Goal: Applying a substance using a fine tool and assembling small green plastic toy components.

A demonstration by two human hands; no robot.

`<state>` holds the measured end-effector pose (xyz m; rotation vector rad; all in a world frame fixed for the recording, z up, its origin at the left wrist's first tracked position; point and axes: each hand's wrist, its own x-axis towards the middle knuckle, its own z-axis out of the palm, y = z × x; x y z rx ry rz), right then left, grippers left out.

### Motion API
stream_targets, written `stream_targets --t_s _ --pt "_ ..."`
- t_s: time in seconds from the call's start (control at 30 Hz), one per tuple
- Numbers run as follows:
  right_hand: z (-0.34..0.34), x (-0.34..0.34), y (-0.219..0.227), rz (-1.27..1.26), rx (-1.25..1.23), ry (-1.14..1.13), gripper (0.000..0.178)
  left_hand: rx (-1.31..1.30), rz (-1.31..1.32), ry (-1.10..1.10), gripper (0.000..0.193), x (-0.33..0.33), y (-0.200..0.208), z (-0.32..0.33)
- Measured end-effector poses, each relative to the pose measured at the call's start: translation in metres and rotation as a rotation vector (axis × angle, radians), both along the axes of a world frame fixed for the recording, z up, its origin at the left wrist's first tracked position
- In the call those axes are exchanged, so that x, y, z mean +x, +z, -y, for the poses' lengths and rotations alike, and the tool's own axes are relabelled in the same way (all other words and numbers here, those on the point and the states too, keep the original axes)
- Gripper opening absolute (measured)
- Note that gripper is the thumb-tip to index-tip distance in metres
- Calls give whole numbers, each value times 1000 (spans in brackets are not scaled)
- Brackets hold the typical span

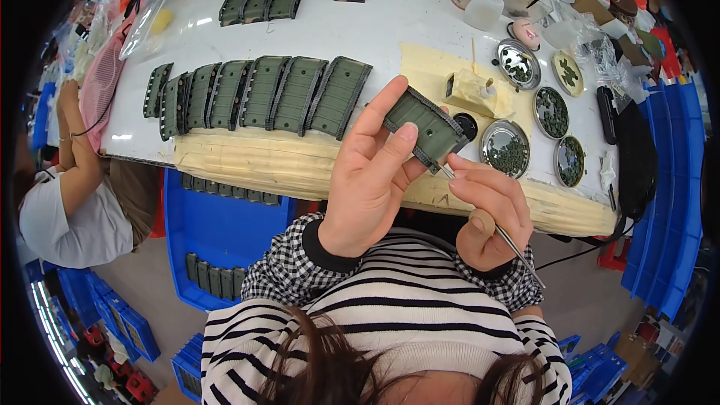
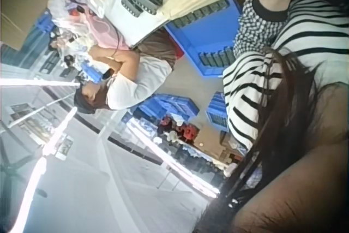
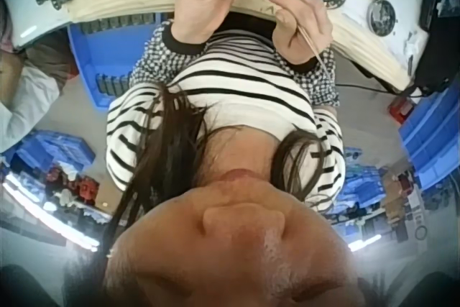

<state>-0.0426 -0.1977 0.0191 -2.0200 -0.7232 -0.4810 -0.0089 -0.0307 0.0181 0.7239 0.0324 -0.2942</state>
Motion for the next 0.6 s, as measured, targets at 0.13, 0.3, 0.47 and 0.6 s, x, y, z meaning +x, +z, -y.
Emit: stream_targets --t_s 0.13,0.3,0.47,0.6 --pt "1 0 0 8 -6 11 23 8 -2 -6 47 0 1 0" --pt "2 0 0 17 -8 17 24 10 -4 -7 47 -1 2 0" --pt "2 -1 0 -5 7 14 26 21 -9 -9 47 0 1 0" --pt "6 -2 -2 -55 163 42 29 36 -11 -70 47 3 0 -6"
